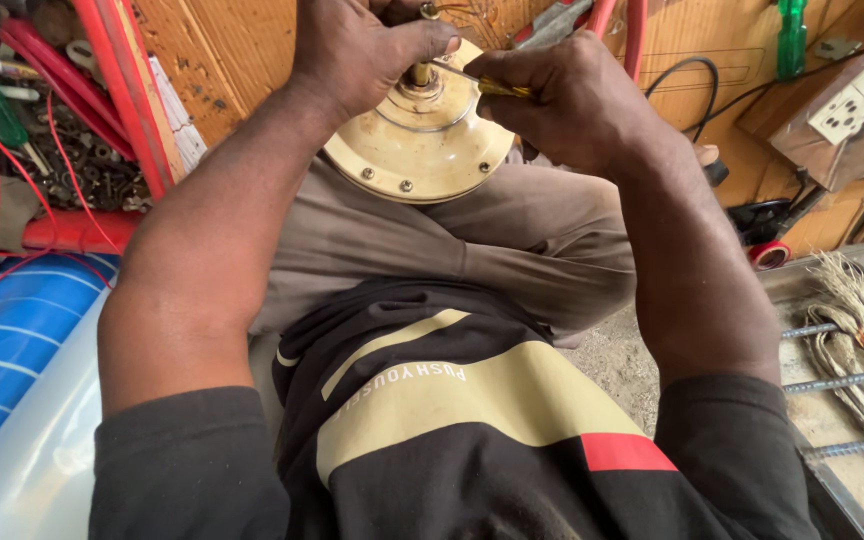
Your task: The person sits on the ground repairing a ceiling fan motor housing. They hold the round cream-colored housing, use a screwdriver to work on the central shaft and screws, tap it with a hammer, and manipulate small parts and fasteners by hand on a cardboard work surface.
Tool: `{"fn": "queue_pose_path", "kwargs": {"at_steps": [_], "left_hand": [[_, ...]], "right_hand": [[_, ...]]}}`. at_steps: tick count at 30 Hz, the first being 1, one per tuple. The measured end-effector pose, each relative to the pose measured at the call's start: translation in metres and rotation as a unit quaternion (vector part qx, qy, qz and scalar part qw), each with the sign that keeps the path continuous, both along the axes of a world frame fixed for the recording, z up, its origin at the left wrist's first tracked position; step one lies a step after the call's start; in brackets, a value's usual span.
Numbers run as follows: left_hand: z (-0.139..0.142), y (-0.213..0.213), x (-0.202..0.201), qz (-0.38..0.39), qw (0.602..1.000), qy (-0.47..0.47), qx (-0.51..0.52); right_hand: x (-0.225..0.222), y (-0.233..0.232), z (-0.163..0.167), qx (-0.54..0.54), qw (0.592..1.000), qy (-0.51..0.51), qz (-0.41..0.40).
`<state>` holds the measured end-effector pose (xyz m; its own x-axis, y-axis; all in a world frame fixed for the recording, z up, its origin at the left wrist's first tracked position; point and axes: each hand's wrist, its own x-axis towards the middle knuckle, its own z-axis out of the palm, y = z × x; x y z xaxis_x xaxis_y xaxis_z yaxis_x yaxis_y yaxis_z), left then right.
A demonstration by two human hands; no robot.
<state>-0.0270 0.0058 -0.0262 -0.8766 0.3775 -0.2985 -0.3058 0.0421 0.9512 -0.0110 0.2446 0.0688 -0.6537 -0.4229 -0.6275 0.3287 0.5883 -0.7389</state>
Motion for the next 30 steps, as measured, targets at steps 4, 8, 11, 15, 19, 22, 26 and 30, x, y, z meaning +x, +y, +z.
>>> {"fn": "queue_pose_path", "kwargs": {"at_steps": [4,8,11,15,19,22,26,30], "left_hand": [[0.011,0.005,0.000,0.001,0.999,0.011,-0.041],[0.026,0.018,0.008,0.067,0.991,0.079,-0.087],[0.027,0.024,0.008,0.070,0.982,0.131,-0.120],[0.020,0.027,0.011,0.069,0.964,0.163,-0.198],[0.012,0.024,0.014,0.051,0.975,0.120,-0.178],[0.008,0.020,0.013,0.016,0.958,0.185,-0.218],[0.006,0.016,0.010,0.019,0.981,0.140,-0.130],[0.008,0.012,0.006,0.007,0.981,0.114,-0.157]], "right_hand": [[0.017,-0.005,-0.010,-0.128,0.907,-0.283,-0.286],[0.036,-0.006,-0.024,-0.257,0.802,-0.391,-0.370],[0.046,-0.002,-0.033,-0.297,0.765,-0.412,-0.395],[0.054,0.000,-0.041,-0.333,0.727,-0.440,-0.410],[0.050,-0.001,-0.037,-0.332,0.730,-0.441,-0.404],[0.041,-0.001,-0.025,-0.241,0.847,-0.333,-0.338],[0.023,-0.001,-0.010,-0.104,0.960,-0.181,-0.188],[0.012,-0.001,-0.005,-0.088,0.974,-0.152,-0.144]]}}
